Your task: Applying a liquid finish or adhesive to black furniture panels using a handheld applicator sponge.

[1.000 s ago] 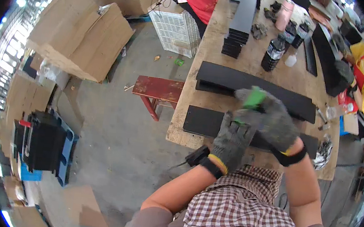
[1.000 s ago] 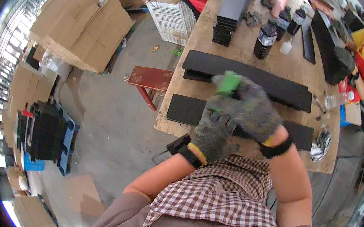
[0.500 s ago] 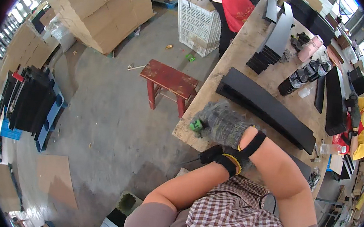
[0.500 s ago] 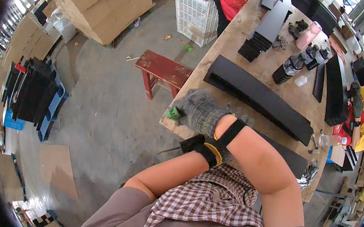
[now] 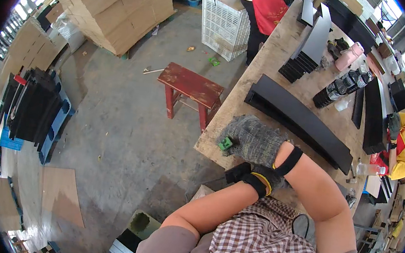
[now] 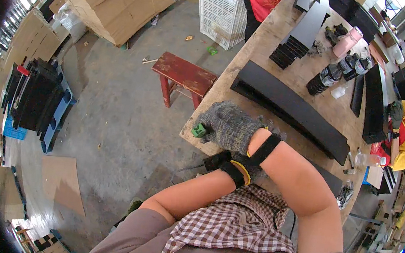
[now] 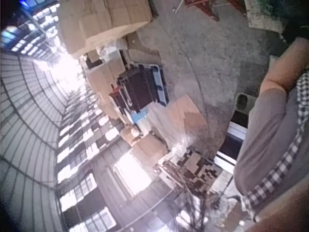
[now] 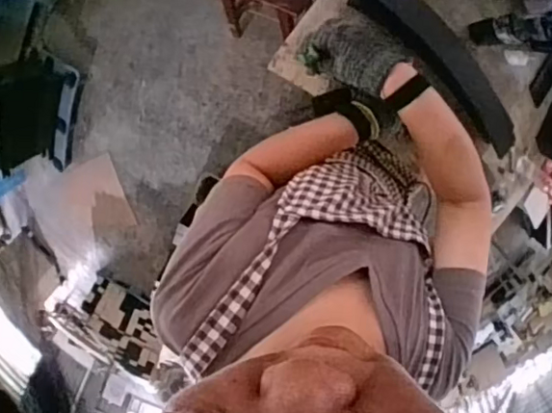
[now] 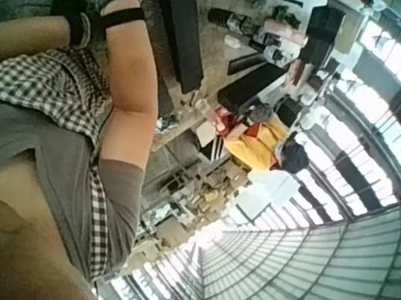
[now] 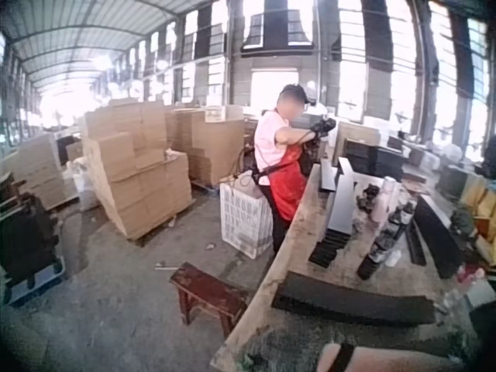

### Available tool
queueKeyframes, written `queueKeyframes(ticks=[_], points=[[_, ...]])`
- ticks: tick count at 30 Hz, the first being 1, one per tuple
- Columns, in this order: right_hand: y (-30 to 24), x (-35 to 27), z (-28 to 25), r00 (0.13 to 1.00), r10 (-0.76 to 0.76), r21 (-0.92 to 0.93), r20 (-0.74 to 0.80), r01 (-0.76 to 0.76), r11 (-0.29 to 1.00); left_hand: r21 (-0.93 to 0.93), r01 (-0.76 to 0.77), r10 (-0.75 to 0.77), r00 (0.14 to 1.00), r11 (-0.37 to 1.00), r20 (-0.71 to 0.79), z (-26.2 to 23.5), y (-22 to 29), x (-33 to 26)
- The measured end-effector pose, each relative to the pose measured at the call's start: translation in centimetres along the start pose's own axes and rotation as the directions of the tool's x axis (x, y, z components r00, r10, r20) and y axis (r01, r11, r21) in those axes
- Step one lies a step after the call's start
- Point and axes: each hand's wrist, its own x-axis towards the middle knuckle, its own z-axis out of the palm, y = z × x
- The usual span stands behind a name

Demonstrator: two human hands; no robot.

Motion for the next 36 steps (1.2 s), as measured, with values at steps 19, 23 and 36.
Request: queueKeyframes(ticks=[19,23,36], points=[[-0.5,-0.3,-0.6,0.998,-0.054,-0.343,-0.012,0.046,0.938,-0.433,0.067,-0.046,0.997,0.899,0.058,0.6,-0.3,0.3],[0.6,0.0,1.1,0.994,-0.063,-0.37,-0.086,0.027,0.929,0.055,0.022,-0.027,0.995,0.998,0.096,-1.8,0.8,-0.7],[0.7,-0.1,1.6,0.997,0.002,-0.255,-0.077,-0.022,0.967,-0.104,0.025,-0.021,0.999,0.994,0.037,0.7,-1.3,-1.1]])
